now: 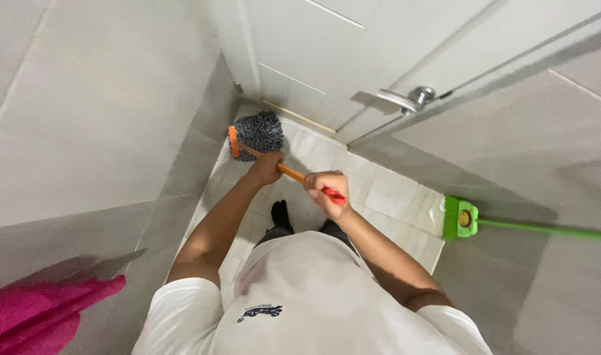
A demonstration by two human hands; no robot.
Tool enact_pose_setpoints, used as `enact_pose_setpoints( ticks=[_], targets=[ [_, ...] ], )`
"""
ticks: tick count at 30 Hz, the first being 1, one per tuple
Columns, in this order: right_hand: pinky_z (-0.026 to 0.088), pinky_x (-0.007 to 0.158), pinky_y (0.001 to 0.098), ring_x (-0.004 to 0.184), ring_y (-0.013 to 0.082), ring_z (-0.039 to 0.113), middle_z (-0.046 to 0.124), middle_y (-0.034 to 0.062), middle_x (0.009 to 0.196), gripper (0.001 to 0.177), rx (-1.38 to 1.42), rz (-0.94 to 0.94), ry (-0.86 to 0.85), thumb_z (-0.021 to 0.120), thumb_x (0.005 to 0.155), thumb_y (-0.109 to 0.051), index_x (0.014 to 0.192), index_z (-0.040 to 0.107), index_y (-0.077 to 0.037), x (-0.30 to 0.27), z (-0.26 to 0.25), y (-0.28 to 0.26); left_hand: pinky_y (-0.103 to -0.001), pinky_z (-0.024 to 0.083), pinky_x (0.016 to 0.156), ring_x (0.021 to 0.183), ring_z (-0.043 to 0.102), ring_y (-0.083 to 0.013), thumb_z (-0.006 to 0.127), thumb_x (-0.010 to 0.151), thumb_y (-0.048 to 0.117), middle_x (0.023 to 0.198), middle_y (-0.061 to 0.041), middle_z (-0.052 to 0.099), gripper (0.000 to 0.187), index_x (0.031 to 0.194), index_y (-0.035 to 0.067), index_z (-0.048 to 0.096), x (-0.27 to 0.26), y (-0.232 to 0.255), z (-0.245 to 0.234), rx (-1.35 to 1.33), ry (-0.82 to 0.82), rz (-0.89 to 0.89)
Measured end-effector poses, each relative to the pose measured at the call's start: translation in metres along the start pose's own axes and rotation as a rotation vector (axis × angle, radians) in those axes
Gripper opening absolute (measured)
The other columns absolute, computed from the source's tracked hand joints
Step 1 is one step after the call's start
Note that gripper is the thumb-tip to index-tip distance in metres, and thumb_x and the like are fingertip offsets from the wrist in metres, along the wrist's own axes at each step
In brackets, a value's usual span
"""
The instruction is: The person mops a tiled floor in a bathroom using a mop, cleaning the area around the base of the toilet and near the doorway.
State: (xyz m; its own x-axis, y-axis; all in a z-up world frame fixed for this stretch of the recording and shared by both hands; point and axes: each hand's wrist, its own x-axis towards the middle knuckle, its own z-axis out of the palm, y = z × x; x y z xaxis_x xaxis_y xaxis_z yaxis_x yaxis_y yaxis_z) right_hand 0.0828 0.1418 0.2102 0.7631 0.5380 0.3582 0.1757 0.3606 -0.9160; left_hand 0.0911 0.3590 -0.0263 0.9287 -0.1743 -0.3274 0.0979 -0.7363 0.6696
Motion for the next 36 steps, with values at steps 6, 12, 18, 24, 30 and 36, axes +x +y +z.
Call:
enact_pose_setpoints(
  ticks=[6,12,18,24,30,36],
  targets=[
    [0.048,0.074,0.0343,0.077,0.0221,0.055,0.057,0.0091,0.085,0.021,-0.059,0.080,-0.173,0.065,0.086,0.010,0.084,0.047,-0.001,0.029,0.040,-0.003,-0.042,0.045,0.106,0.133,0.051,-0.0338,0.090,0.073,0.029,0.145,-0.020,0.048,0.087,0.142,0.004,0.042,-0.085,0.060,-0.111,-0.146,0.059,-0.069],
    [0.046,0.069,0.0316,0.079,0.0210,0.057,0.061,0.0084,0.098,0.021,-0.318,0.133,-0.325,0.077,0.087,0.003,0.087,0.057,-0.003,0.047,0.051,0.035,-0.055,0.027,0.121,0.154,0.021,-0.0382,0.086,0.072,0.030,0.161,-0.017,0.036,0.089,0.148,0.010,0.043,-0.215,0.155,-0.203,-0.200,0.395,0.292],
    [0.047,0.083,0.0351,0.091,0.0194,0.060,0.062,0.0053,0.098,0.013,-0.646,0.137,-0.792,0.071,0.088,-0.002,0.097,0.062,-0.006,0.029,0.068,0.177,-0.044,0.044,0.100,0.115,0.055,-0.0284,0.082,0.085,0.027,0.115,-0.011,0.063,0.035,0.108,0.008,0.066,-0.219,0.204,-0.172,-0.306,0.697,0.507],
    [0.050,0.079,0.0359,0.086,0.0214,0.061,0.061,0.0070,0.092,0.019,-0.248,0.211,-0.761,0.076,0.089,-0.010,0.088,0.058,-0.004,0.032,0.066,0.173,-0.034,0.033,0.051,0.048,0.043,-0.0182,0.069,0.095,0.009,0.054,-0.005,0.046,0.046,0.057,0.005,0.043,-0.209,0.200,-0.111,-0.536,0.985,0.447],
    [0.048,0.077,0.0361,0.083,0.0209,0.059,0.060,0.0088,0.086,0.023,-0.278,0.017,-0.871,0.079,0.088,-0.008,0.088,0.057,-0.002,0.041,0.054,0.167,-0.035,0.032,0.047,0.046,0.038,-0.0167,0.061,0.094,0.006,0.053,-0.003,0.042,0.045,0.055,0.010,0.038,-0.222,0.251,-0.100,-0.584,1.233,0.521],
    [0.044,0.056,0.0366,0.057,0.0200,0.055,0.059,0.0080,0.064,0.032,-0.280,0.032,-0.972,0.081,0.083,-0.008,0.066,0.054,-0.002,0.026,0.053,0.146,-0.031,0.029,0.043,0.043,0.034,-0.0145,0.057,0.099,0.019,0.053,0.002,0.035,0.048,0.057,0.011,0.034,-0.278,0.312,-0.109,-0.749,1.558,0.486]
  ],
)
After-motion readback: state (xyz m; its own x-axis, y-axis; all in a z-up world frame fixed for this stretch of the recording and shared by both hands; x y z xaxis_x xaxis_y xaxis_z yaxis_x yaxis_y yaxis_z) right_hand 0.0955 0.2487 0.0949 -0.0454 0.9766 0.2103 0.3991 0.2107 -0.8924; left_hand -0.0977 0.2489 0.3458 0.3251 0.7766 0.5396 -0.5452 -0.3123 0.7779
